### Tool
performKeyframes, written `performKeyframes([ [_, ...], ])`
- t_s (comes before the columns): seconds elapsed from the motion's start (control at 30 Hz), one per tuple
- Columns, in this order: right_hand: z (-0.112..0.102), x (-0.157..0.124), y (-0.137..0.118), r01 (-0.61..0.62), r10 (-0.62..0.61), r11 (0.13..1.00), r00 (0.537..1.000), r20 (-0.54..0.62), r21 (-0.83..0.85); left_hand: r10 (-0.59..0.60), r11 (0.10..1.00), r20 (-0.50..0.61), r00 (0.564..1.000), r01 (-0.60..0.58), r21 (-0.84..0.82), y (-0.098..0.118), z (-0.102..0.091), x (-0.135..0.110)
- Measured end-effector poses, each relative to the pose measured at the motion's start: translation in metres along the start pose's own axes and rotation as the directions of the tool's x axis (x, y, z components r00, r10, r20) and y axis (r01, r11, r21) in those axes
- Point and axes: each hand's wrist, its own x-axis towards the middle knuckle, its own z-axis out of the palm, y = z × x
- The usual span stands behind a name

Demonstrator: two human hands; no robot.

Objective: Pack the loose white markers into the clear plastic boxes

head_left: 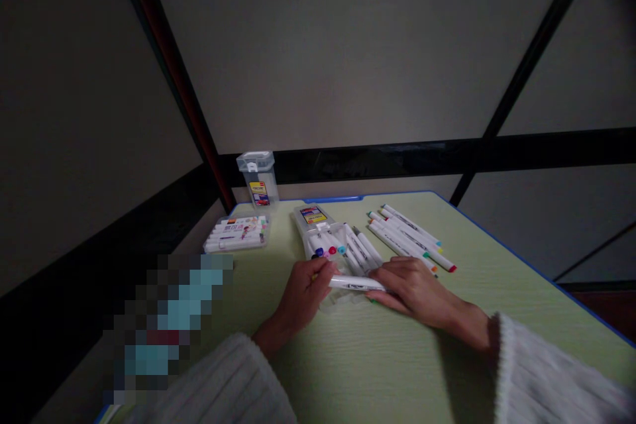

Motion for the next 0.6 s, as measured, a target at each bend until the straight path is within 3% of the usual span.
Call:
performKeyframes([
  [0.6, -0.0002, 0.0002, -0.0031, 0.019, -0.018, 1.0, 0.999, -0.035, 0.021, -0.016, 0.998, 0.009, 1.0, 0.016, -0.053, -0.0034, -0.0008, 0.0003],
])
